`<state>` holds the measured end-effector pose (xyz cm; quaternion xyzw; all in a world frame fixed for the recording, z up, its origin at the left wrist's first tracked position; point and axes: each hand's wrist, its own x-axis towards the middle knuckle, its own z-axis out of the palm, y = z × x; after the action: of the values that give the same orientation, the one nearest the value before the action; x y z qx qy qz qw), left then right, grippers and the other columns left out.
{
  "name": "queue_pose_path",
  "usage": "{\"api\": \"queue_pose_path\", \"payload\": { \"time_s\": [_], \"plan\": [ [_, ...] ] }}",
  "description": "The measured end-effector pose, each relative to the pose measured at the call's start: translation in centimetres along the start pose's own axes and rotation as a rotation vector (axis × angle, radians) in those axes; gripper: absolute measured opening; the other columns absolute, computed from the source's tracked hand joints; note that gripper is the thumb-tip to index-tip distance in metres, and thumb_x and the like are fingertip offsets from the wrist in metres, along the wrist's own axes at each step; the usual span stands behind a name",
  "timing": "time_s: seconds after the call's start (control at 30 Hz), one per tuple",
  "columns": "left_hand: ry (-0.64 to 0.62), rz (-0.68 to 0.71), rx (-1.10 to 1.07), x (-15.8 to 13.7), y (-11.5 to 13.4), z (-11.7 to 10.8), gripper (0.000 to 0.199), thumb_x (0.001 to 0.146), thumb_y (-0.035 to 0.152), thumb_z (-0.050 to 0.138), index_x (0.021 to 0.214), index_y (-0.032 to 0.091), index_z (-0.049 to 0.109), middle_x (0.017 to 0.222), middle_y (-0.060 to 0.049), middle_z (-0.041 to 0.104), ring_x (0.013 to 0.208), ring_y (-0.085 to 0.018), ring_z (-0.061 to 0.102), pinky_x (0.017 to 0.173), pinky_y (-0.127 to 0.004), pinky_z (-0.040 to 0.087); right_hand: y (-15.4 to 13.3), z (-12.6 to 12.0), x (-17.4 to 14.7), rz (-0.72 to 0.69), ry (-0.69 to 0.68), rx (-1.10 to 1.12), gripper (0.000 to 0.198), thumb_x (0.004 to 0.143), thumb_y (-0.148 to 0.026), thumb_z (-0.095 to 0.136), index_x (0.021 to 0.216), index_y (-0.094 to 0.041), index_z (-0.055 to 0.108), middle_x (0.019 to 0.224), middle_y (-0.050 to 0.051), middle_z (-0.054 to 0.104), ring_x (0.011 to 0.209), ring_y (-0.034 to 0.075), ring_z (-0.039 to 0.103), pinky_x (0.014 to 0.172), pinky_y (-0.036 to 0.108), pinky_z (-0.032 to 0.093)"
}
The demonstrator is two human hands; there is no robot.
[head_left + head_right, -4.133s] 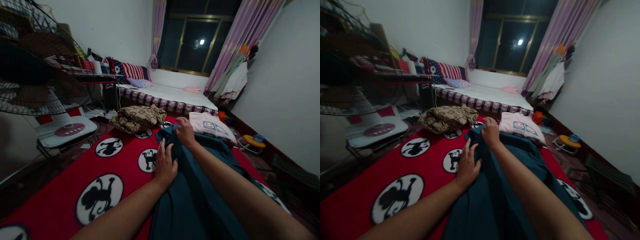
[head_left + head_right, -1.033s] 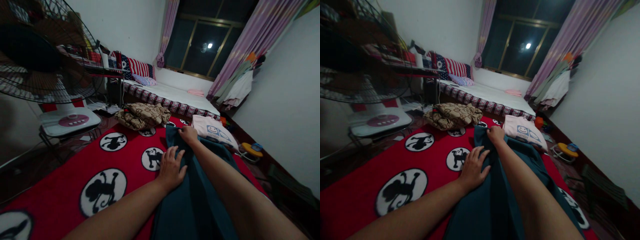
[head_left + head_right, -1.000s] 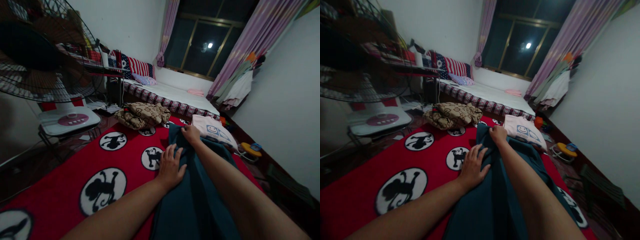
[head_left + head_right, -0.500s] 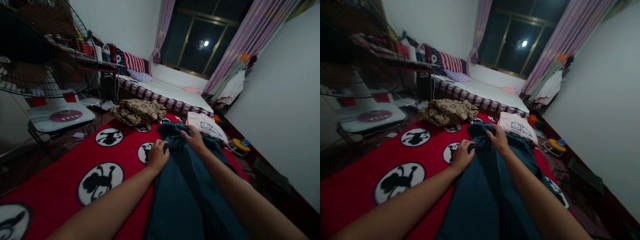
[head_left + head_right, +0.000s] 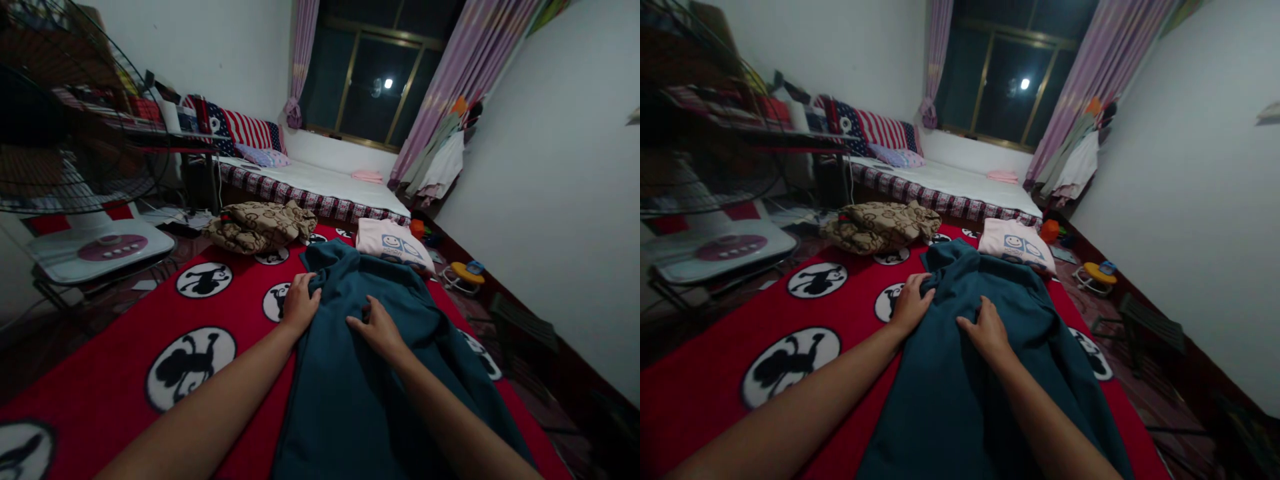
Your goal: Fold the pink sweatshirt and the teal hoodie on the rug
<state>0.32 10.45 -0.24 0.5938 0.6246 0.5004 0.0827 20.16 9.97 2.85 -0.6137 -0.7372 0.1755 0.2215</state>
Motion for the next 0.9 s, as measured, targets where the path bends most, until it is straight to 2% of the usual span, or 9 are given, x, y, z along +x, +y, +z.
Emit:
{"api": "queue_pose_path", "payload": {
  "time_s": [0.07,0.17,0.23,0.3,0.43,0.5,0.67,0.8,0.9],
  "plan": [
    [-0.002,0.004,-0.001,0.1,-0.2,0.0,0.035,0.081,0.013,0.058,0.116,0.016,0.058,0.115,-0.010,0.059,0.109,-0.023,0.057,0.099,-0.039,0.045,-0.2,-0.1,0.1,0.012,0.012,-0.013,0.074,0.071,-0.040,0.071,0.132,-0.007,0.046,0.109,0.017,0.064,0.097,0.029,0.063,0.079,0.035,0.049],
    [-0.008,0.014,0.003,0.1,-0.4,0.1,0.034,0.081,0.012,0.057,0.115,0.016,0.059,0.114,-0.010,0.060,0.109,-0.023,0.057,0.099,-0.038,0.044,-0.3,-0.6,0.5,0.039,-0.048,0.010,0.045,0.069,-0.037,0.073,0.106,-0.012,0.064,0.085,0.010,0.068,0.083,0.026,0.066,0.072,0.033,0.048],
    [-0.020,0.027,0.013,0.1,-0.4,0.1,0.031,0.082,0.012,0.056,0.112,0.016,0.061,0.111,-0.010,0.060,0.108,-0.023,0.057,0.098,-0.038,0.045,-0.1,-1.0,0.6,0.031,-0.110,0.072,0.022,0.072,-0.032,0.070,0.086,-0.016,0.067,0.077,0.006,0.068,0.077,0.023,0.066,0.069,0.031,0.047],
    [-0.021,0.053,0.041,0.0,-0.3,0.0,0.027,0.081,0.012,0.057,0.107,0.017,0.063,0.110,-0.009,0.060,0.107,-0.023,0.057,0.097,-0.038,0.045,0.4,-1.2,0.5,0.009,-0.112,0.118,0.011,0.074,-0.028,0.065,0.079,-0.017,0.066,0.078,0.005,0.068,0.077,0.021,0.065,0.070,0.030,0.048],
    [0.012,0.120,0.145,-0.2,0.7,-0.3,0.024,0.082,0.017,0.060,0.105,0.020,0.065,0.114,-0.008,0.060,0.109,-0.024,0.052,0.097,-0.039,0.042,1.7,-1.3,-0.1,0.051,0.092,0.128,0.038,0.071,-0.035,0.068,0.103,-0.015,0.063,0.105,0.012,0.064,0.082,0.021,0.065,0.075,0.033,0.050],
    [0.012,0.142,0.204,-0.4,1.4,-0.6,0.023,0.083,0.025,0.062,0.106,0.022,0.065,0.110,-0.007,0.061,0.107,-0.025,0.052,0.095,-0.039,0.042,2.1,-1.3,-0.3,0.125,0.106,0.192,0.050,0.069,-0.037,0.071,0.112,-0.014,0.059,0.104,0.012,0.063,0.079,0.020,0.065,0.070,0.032,0.052],
    [-0.072,0.116,0.306,-1.0,2.6,-1.2,0.031,0.083,0.044,0.062,0.105,0.022,0.064,0.093,-0.005,0.067,0.091,-0.024,0.060,0.084,-0.037,0.042,1.1,-1.5,-1.1,0.323,-0.101,0.564,0.052,0.067,-0.038,0.074,0.111,-0.014,0.059,0.092,0.010,0.068,0.066,0.020,0.065,0.047,0.027,0.046],
    [-0.255,-0.002,0.357,-1.2,2.6,-1.4,0.027,0.080,0.047,0.060,0.083,0.021,0.067,0.074,-0.006,0.067,0.075,-0.025,0.064,0.068,-0.033,0.042,-0.6,-2.6,-2.6,0.225,-0.288,0.765,0.041,0.064,-0.042,0.076,0.092,-0.015,0.065,0.091,0.010,0.071,0.077,0.024,0.068,0.064,0.033,0.054],
    [-0.305,-0.032,0.235,-0.6,2.5,-1.6,0.025,0.079,0.040,0.059,0.065,0.019,0.062,0.067,-0.005,0.064,0.074,-0.024,0.064,0.065,-0.030,0.041,-1.5,-3.4,-5.1,0.126,-0.427,0.699,0.041,0.064,-0.046,0.076,0.090,-0.017,0.068,0.089,0.008,0.072,0.083,0.026,0.068,0.073,0.037,0.055]
  ]
}}
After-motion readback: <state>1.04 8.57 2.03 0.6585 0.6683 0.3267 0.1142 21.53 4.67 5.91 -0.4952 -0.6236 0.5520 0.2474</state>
